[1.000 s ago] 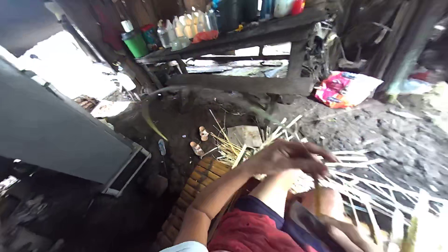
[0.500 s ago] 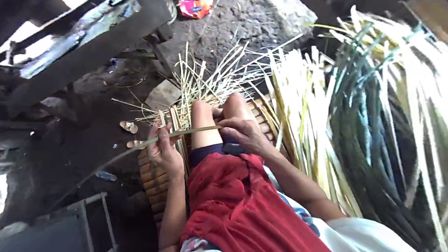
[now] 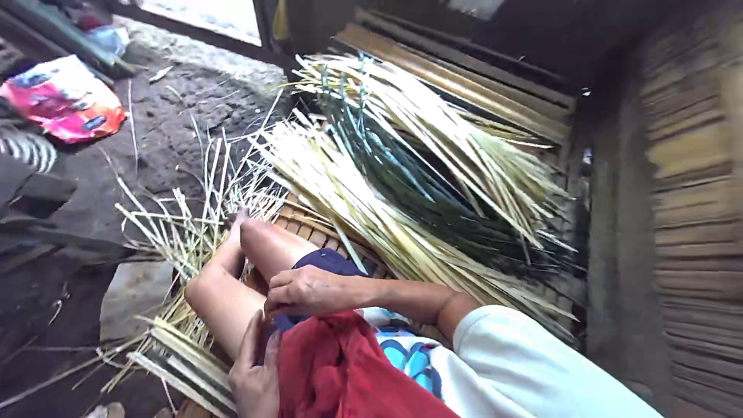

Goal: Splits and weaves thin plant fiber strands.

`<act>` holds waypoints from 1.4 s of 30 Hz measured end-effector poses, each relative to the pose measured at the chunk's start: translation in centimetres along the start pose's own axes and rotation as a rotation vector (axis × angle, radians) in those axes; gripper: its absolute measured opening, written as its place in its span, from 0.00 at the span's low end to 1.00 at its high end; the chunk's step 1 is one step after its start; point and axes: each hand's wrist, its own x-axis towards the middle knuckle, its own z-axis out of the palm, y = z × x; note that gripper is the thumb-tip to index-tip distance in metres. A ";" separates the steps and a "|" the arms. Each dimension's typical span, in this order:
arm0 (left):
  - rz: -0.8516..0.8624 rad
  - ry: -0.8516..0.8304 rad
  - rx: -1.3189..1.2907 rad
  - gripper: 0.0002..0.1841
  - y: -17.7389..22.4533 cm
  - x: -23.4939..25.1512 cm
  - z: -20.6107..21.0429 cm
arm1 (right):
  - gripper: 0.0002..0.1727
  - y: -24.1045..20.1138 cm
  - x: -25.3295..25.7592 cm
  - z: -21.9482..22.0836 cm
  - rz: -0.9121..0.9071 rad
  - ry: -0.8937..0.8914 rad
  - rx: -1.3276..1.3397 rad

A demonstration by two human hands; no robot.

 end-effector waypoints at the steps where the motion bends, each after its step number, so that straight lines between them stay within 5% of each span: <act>1: -0.009 0.014 -0.069 0.18 -0.2 0.6 0.8 | 0.09 0.1 0.1 -0.2 -0.017 0.044 -0.039; 15: -0.127 0.078 0.163 0.10 -0.6 2.1 0.4 | 0.11 1.3 2.1 0.2 0.024 -0.126 -0.281; 23: -0.197 -0.015 -0.047 0.15 0.7 2.8 0.2 | 0.11 1.3 3.2 0.1 0.144 -0.132 -0.241; 30: -0.186 0.029 -0.210 0.20 1.8 4.1 0.7 | 0.10 0.1 4.4 5.0 0.156 0.314 -0.518; 35: -0.081 0.153 -0.102 0.22 0.8 4.6 -0.6 | 0.21 -1.2 3.6 6.9 0.138 0.250 -0.262; 39: 0.098 0.161 0.106 0.17 0.7 3.9 -1.2 | 0.17 -1.3 3.2 0.9 0.264 0.260 0.205; 41: 0.207 0.146 0.262 0.14 1.2 3.1 -1.1 | 0.14 -0.9 2.7 -1.5 0.372 0.082 0.571; 42: 0.265 0.150 0.355 0.13 1.3 2.9 -0.8 | 0.21 -0.5 2.4 -1.9 0.407 -0.045 0.776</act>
